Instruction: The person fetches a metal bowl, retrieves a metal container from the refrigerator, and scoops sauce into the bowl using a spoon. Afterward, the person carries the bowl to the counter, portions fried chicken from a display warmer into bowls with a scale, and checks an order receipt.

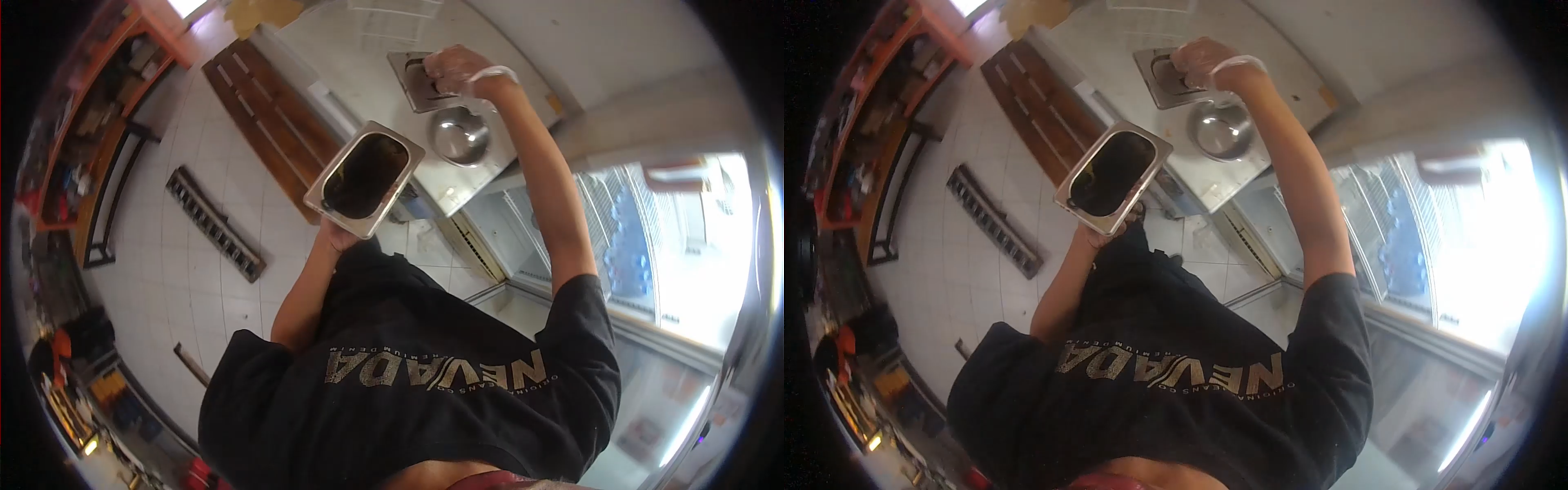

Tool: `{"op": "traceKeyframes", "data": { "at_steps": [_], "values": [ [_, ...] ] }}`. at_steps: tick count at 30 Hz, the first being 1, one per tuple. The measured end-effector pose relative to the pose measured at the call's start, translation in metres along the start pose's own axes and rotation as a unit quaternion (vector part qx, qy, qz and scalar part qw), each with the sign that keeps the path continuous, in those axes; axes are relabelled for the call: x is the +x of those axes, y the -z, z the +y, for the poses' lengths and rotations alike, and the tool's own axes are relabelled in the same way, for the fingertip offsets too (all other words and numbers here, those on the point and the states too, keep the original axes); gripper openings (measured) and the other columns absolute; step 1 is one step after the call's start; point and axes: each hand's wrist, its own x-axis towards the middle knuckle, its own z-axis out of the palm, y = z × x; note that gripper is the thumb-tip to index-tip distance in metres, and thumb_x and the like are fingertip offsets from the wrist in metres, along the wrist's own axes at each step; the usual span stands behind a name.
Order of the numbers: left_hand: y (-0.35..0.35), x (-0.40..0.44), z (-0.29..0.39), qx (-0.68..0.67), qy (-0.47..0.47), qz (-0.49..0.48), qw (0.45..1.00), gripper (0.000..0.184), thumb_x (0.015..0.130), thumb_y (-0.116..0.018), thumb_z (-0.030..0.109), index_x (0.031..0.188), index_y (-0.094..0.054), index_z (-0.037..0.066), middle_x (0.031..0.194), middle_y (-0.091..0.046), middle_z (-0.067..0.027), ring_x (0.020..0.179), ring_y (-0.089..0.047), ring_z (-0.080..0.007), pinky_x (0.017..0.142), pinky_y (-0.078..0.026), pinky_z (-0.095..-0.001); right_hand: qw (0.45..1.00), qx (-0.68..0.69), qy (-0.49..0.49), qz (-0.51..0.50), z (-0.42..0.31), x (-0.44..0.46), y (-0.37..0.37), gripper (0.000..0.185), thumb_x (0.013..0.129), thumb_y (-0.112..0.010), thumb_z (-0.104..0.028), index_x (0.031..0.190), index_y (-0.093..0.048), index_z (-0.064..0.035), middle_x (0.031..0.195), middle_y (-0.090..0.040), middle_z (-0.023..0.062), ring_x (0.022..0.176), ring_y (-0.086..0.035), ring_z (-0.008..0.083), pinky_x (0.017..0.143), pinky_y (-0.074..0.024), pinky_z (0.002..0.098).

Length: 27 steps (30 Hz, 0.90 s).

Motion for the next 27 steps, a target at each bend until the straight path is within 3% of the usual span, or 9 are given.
{"op": "traceKeyframes", "data": {
  "at_steps": [4, 6, 9, 12, 15, 17, 18, 21, 27],
  "values": [
    [-0.035, 0.002, 0.036, 0.151, -0.093, -0.072, 0.982, 0.047, 0.099, -0.047, 0.026, 0.137, -0.042, 0.001, 0.131, -0.052, -0.0200, 0.116, -0.056, -0.0280, 0.096, -0.051, -0.0424, 0.984, -0.172, 0.017, -0.040, 0.022, 0.137, -0.094, 0.019, 0.083, -0.055, -0.011, 0.098, -0.065, -0.0029, 0.106, -0.066, 0.0181, 0.103, -0.064, 0.0340, 0.086, -0.0516, 0.0423],
    [-0.019, -0.001, 0.054, 0.272, -0.286, 0.083, 0.915, 0.041, 0.098, -0.050, 0.023, 0.132, -0.048, -0.001, 0.126, -0.056, -0.0171, 0.110, -0.059, -0.0245, 0.095, -0.051, -0.0387, 0.977, -0.185, 0.016, -0.101, 0.030, 0.166, -0.118, 0.018, 0.084, -0.054, -0.009, 0.097, -0.066, -0.0019, 0.106, -0.066, 0.0199, 0.099, -0.066, 0.0342, 0.081, -0.0539, 0.0429],
    [-0.030, 0.007, 0.082, 0.312, -0.313, 0.156, 0.883, 0.037, 0.098, -0.050, 0.022, 0.127, -0.051, -0.001, 0.118, -0.060, -0.0147, 0.101, -0.061, -0.0224, 0.089, -0.052, -0.0355, 0.981, -0.172, 0.048, -0.079, 0.063, 0.192, -0.173, 0.020, 0.085, -0.055, -0.010, 0.099, -0.066, -0.0032, 0.107, -0.066, 0.0200, 0.102, -0.064, 0.0345, 0.083, -0.0534, 0.0434],
    [-0.035, 0.028, 0.097, 0.338, -0.303, 0.186, 0.872, 0.034, 0.098, -0.050, 0.021, 0.122, -0.055, -0.002, 0.110, -0.064, -0.0124, 0.091, -0.064, -0.0203, 0.084, -0.054, -0.0323, 0.982, -0.159, 0.060, -0.079, 0.086, 0.185, -0.185, 0.020, 0.088, -0.054, -0.014, 0.100, -0.065, -0.0035, 0.110, -0.065, 0.0178, 0.100, -0.065, 0.0332, 0.085, -0.0525, 0.0437],
    [-0.051, 0.062, 0.104, 0.350, -0.274, 0.184, 0.877, 0.031, 0.099, -0.050, 0.020, 0.118, -0.059, -0.003, 0.102, -0.068, -0.0100, 0.082, -0.067, -0.0182, 0.078, -0.056, -0.0290, 0.993, -0.105, -0.020, 0.044, 0.067, 0.141, -0.117, 0.021, 0.089, -0.052, -0.017, 0.099, -0.067, -0.0073, 0.104, -0.067, 0.0117, 0.101, -0.064, 0.0278, 0.089, -0.0511, 0.0405],
    [-0.068, 0.084, 0.107, 0.309, -0.207, 0.165, 0.913, 0.032, 0.099, -0.050, 0.023, 0.116, -0.060, -0.003, 0.100, -0.069, -0.0098, 0.080, -0.068, -0.0184, 0.076, -0.056, -0.0289, 0.940, -0.081, 0.123, 0.307, 0.016, 0.086, -0.046, 0.016, 0.087, -0.055, -0.018, 0.092, -0.065, -0.0064, 0.099, -0.066, 0.0111, 0.098, -0.064, 0.0289, 0.088, -0.0508, 0.0382],
    [-0.078, 0.096, 0.110, 0.277, -0.152, 0.155, 0.936, 0.034, 0.098, -0.051, 0.026, 0.116, -0.060, -0.002, 0.101, -0.069, -0.0104, 0.081, -0.068, -0.0192, 0.077, -0.057, -0.0298, 0.955, 0.053, 0.135, 0.257, 0.002, 0.063, -0.033, 0.019, 0.086, -0.058, -0.019, 0.102, -0.065, -0.0135, 0.097, -0.064, 0.0088, 0.093, -0.063, 0.0265, 0.080, -0.0519, 0.0377],
    [-0.108, 0.123, 0.100, 0.310, -0.055, 0.172, 0.934, 0.041, 0.097, -0.051, 0.035, 0.117, -0.061, 0.000, 0.103, -0.068, -0.0123, 0.084, -0.068, -0.0215, 0.079, -0.056, -0.0334, 0.989, -0.005, 0.144, 0.045, -0.068, 0.020, 0.032, 0.019, 0.077, -0.061, -0.014, 0.096, -0.066, -0.0149, 0.087, -0.060, 0.0050, 0.082, -0.064, 0.0233, 0.065, -0.0531, 0.0341],
    [-0.133, 0.147, 0.063, 0.351, -0.016, 0.208, 0.913, 0.044, 0.096, -0.052, 0.040, 0.117, -0.061, 0.002, 0.105, -0.068, -0.0139, 0.092, -0.067, -0.0250, 0.084, -0.054, -0.0370, 0.978, -0.044, 0.154, 0.131, -0.063, -0.019, -0.029, 0.007, 0.076, -0.062, -0.014, 0.082, -0.065, -0.0112, 0.085, -0.062, 0.0064, 0.083, -0.064, 0.0233, 0.067, -0.0548, 0.0356]
  ]
}}
